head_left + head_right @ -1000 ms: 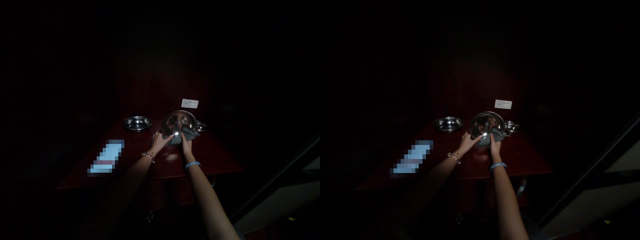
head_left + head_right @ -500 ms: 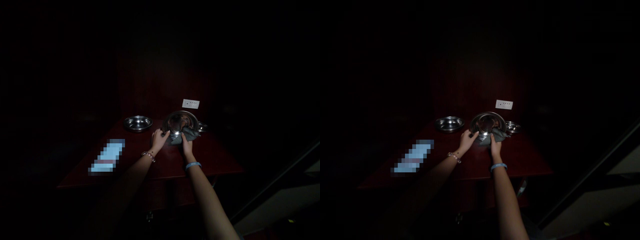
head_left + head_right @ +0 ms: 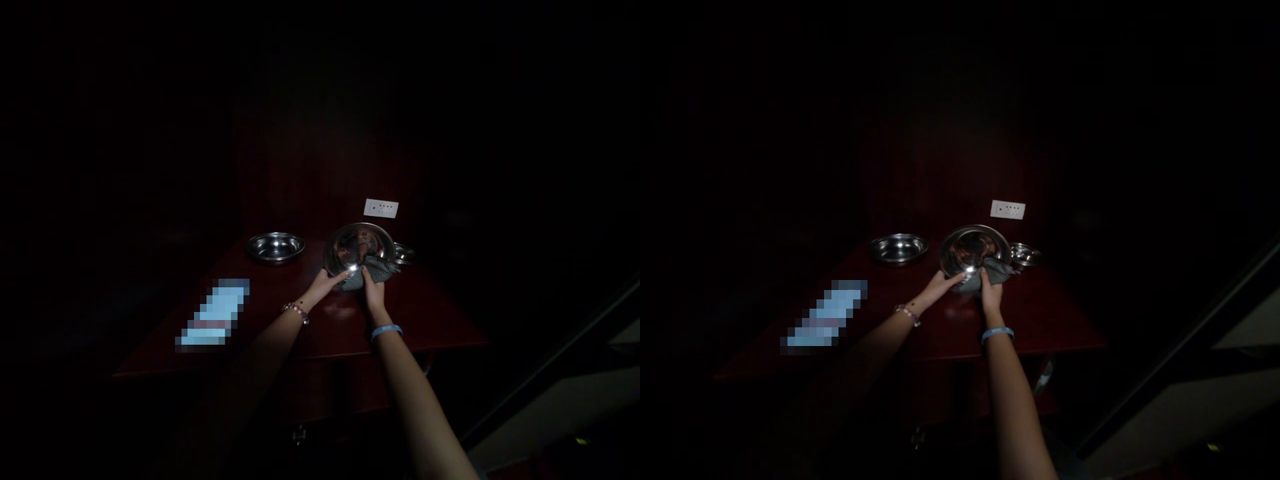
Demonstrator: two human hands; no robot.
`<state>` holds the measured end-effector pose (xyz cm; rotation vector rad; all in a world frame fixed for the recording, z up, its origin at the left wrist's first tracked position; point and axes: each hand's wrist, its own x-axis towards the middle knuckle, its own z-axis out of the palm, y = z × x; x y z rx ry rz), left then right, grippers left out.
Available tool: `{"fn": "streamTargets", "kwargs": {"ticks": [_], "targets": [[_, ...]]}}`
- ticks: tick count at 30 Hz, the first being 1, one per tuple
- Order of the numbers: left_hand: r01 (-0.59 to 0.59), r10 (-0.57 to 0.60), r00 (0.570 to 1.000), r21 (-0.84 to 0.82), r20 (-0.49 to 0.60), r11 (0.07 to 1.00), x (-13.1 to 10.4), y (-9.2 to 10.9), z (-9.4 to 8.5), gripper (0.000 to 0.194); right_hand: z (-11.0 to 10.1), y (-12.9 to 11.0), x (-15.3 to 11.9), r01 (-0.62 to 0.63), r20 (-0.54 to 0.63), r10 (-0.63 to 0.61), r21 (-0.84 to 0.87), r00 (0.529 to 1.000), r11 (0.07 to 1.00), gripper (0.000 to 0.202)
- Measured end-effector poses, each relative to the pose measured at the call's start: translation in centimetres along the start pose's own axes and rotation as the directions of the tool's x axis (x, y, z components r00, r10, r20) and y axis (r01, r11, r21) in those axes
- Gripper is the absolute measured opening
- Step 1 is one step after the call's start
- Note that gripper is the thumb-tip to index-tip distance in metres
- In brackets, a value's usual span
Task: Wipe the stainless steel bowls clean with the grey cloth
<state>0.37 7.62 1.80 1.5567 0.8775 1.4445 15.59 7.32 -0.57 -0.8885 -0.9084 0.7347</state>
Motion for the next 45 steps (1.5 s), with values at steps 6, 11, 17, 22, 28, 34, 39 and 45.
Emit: {"fn": "streamTargets", "kwargs": {"ticks": [6,11,17,22,28,34,39,45], "targets": [[0.191,-0.19,0.981,-0.038,0.034,0.981,-0.1,-0.8,0.1,0.036,0.1,0.0,-0.1,-0.006,0.006,0.006,0.002,1.0,1.0,0.051],[0.183,-0.187,0.982,-0.135,-0.024,0.974,0.1,-0.2,0.1,0.036,0.2,-0.2,-0.2,0.005,0.024,-0.005,-0.007,1.0,1.0,0.05],[-0.107,0.105,0.961,0.008,-0.257,0.994,0.6,0.7,-0.1,0.032,0.2,-0.3,-0.3,-0.006,0.028,0.005,0.02,1.0,1.0,0.052],[-0.147,0.178,0.954,0.141,-0.239,0.979,0.5,0.2,-0.5,0.031,0.2,-0.5,-0.2,-0.017,0.016,0.017,0.023,1.0,1.0,0.056],[-0.177,0.19,0.975,0.111,-0.113,0.978,0.1,-0.7,-0.3,0.046,0.1,-0.3,-0.2,-0.041,-0.012,0.042,0.035,0.999,0.999,0.056],[-0.192,0.214,0.97,0.177,-0.113,0.965,-0.2,-0.5,0.3,0.063,0.1,-0.4,-0.3,-0.045,0.038,0.044,0.016,0.998,0.999,0.052],[-0.19,0.207,0.974,0.17,-0.089,0.967,0.0,-0.4,0.2,0.059,0.1,-0.7,-0.5,-0.046,0.024,0.046,0.003,0.999,0.999,0.052],[-0.263,0.288,0.949,0.179,-0.131,0.948,0.2,0.1,0.0,0.057,0.2,-0.4,-0.3,-0.046,0.055,0.044,0.042,0.997,0.998,0.053]]}}
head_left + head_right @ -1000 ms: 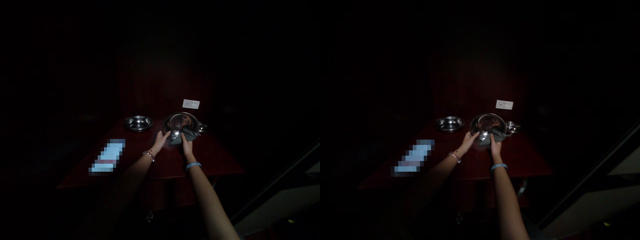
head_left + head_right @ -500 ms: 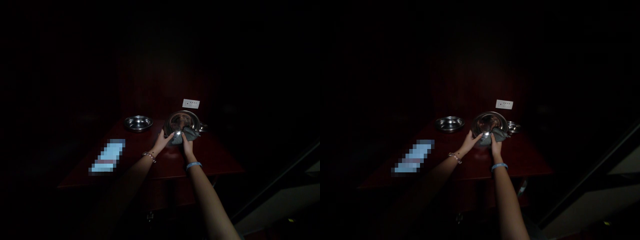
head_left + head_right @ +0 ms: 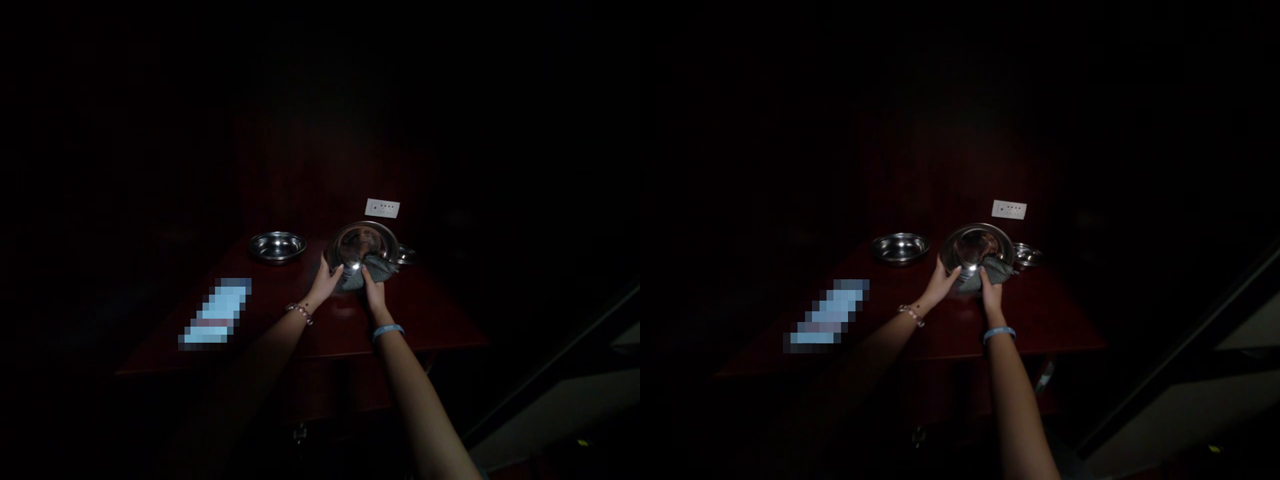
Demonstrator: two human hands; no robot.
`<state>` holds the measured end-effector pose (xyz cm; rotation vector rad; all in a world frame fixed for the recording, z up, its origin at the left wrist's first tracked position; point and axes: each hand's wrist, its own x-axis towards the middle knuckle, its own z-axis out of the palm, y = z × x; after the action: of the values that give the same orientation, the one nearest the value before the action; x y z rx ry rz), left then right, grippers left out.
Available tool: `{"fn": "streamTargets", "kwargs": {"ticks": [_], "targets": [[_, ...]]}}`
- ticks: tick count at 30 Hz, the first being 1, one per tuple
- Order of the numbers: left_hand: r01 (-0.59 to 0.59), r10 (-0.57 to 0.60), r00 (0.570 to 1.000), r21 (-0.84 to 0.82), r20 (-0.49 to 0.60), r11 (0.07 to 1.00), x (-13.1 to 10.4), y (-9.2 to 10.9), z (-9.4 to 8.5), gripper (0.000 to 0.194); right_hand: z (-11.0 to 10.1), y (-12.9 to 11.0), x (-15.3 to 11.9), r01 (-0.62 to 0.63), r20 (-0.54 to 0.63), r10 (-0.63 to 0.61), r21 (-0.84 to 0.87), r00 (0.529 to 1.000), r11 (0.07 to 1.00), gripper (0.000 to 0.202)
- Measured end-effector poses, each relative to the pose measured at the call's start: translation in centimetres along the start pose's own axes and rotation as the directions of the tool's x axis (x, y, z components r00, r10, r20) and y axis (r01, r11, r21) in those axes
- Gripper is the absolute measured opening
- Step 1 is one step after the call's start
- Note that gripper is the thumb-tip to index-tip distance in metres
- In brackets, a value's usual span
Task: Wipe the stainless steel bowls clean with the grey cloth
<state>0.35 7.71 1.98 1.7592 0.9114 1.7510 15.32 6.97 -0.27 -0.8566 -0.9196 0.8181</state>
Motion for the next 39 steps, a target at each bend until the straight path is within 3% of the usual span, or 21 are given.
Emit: {"fn": "streamTargets", "kwargs": {"ticks": [5,8,14,18,20,26,33,39], "targets": [[-0.031,0.039,0.989,0.058,-0.141,0.998,0.1,0.9,-0.9,0.044,0.1,0.3,0.2,-0.018,0.018,0.018,0.031,1.0,0.999,0.055],[-0.041,0.057,0.988,0.113,-0.143,0.993,0.0,1.1,-1.3,0.038,-0.1,0.5,0.4,-0.009,0.007,0.009,0.033,1.0,0.999,0.055],[0.05,-0.05,0.999,-0.02,0.0,0.999,-0.3,0.2,-0.3,0.058,-0.5,1.3,1.0,-0.013,-0.033,0.014,0.031,0.999,0.999,0.054],[0.096,-0.075,0.972,-0.085,0.223,0.992,-0.6,-0.4,0.5,0.045,-0.6,1.4,1.0,-0.037,-0.041,0.037,0.003,0.998,0.999,0.052],[0.1,-0.074,0.963,-0.089,0.258,0.991,-0.7,-0.5,0.6,0.041,-0.6,1.3,0.9,-0.054,-0.043,0.054,0.0,0.998,0.999,0.052],[0.07,-0.065,0.991,-0.036,0.119,0.997,-0.6,-0.1,0.4,0.035,-0.4,1.1,0.8,-0.026,-0.026,0.026,0.015,0.999,1.0,0.053],[0.002,0.019,0.993,0.175,-0.12,0.985,-0.2,0.8,-1.1,0.038,0.0,0.1,0.1,0.058,-0.022,-0.059,-0.019,0.998,0.998,0.049],[0.03,-0.005,0.993,0.22,-0.115,0.975,-0.4,1.2,-1.6,0.043,-0.1,-0.3,-0.1,0.063,-0.046,-0.065,-0.045,0.997,0.997,0.049]]}}
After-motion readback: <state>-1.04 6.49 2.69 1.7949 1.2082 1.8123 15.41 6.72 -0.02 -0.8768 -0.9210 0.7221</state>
